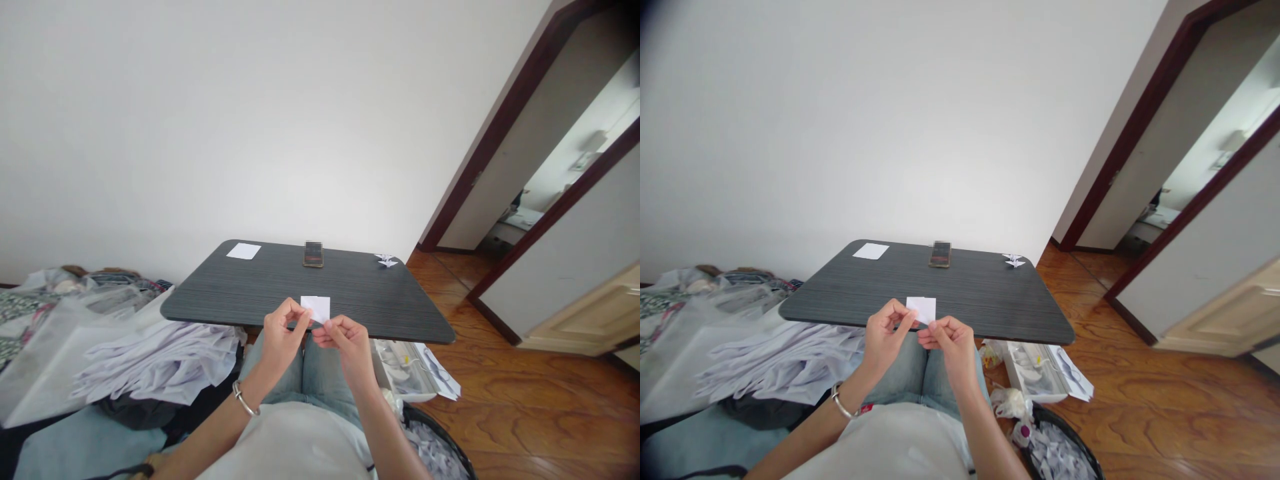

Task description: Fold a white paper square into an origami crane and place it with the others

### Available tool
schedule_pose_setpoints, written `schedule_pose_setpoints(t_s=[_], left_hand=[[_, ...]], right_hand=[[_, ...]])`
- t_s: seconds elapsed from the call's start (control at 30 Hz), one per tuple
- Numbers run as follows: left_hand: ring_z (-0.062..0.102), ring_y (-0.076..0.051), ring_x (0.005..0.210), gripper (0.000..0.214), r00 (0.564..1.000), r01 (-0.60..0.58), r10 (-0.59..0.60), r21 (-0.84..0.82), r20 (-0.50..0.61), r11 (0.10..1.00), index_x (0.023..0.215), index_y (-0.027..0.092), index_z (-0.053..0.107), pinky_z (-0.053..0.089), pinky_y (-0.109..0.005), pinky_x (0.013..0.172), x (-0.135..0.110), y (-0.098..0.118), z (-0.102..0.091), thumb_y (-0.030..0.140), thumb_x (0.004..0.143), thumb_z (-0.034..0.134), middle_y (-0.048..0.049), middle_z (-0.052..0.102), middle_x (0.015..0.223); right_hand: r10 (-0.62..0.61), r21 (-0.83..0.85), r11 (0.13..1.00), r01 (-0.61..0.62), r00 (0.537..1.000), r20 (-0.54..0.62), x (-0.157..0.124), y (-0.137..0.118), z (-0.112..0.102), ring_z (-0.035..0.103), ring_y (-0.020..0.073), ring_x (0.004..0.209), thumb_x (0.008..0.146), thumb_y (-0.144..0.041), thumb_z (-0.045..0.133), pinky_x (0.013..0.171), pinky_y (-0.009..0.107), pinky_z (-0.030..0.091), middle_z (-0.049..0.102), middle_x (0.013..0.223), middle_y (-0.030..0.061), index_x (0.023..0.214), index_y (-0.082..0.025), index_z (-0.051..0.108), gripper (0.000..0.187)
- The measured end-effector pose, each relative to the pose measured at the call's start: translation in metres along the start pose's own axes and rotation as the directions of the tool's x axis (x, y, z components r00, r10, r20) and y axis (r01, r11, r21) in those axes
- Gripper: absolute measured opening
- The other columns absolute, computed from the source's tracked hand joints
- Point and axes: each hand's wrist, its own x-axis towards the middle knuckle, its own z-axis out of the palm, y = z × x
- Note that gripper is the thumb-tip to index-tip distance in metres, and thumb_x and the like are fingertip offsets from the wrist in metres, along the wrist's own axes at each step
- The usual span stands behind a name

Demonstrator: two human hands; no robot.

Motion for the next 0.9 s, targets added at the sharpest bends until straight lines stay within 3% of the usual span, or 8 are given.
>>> schedule_pose_setpoints(t_s=[0.2, 0.4, 0.9], left_hand=[[0.059, -0.011, 0.058, 0.02, 1.0, 0.002, -0.002, -0.025, -0.004, 1.0, 0.065, 0.017, 0.051, 0.048, -0.022, 0.06, 0.0016, -0.0043, -0.0001, 0.028, 0.08, 0.058, 0.0032, 0.055, 0.06], [0.058, -0.011, 0.059, 0.019, 1.0, 0.001, -0.002, -0.035, -0.001, 0.999, 0.065, 0.017, 0.052, 0.049, -0.022, 0.061, 0.003, -0.0064, -0.0015, 0.028, 0.08, 0.058, 0.0033, 0.055, 0.061], [0.058, -0.012, 0.058, 0.019, 0.999, -0.039, 0.04, 0.057, -0.026, 0.998, 0.064, 0.018, 0.051, 0.047, -0.022, 0.06, -0.0002, -0.0077, -0.0021, 0.028, 0.079, 0.058, 0.0028, 0.056, 0.059]], right_hand=[[-0.025, 0.006, 1.0, 0.025, 1.0, 0.019, -0.0004, 0.0015, 0.001, 0.067, 0.0135, 0.055, 0.072, -0.036, 0.07, 0.054, 0.021, 0.053, 0.073, 0.065, 0.0049, 0.067, -0.016, 0.064, 0.022], [0.021, 0.082, 0.996, -0.028, 0.996, 0.081, 0.0013, 0.0, -0.0013, 0.067, 0.0134, 0.058, 0.075, -0.04, 0.066, 0.056, 0.021, 0.054, 0.074, 0.068, 0.0062, 0.068, -0.015, 0.065, 0.025], [0.044, 0.028, 0.999, -0.046, 0.995, 0.095, 0.0009, 0.0001, -0.0024, 0.065, 0.0122, 0.053, 0.07, -0.037, 0.072, 0.053, 0.021, 0.053, 0.072, 0.064, 0.0037, 0.065, -0.016, 0.063, 0.022]])
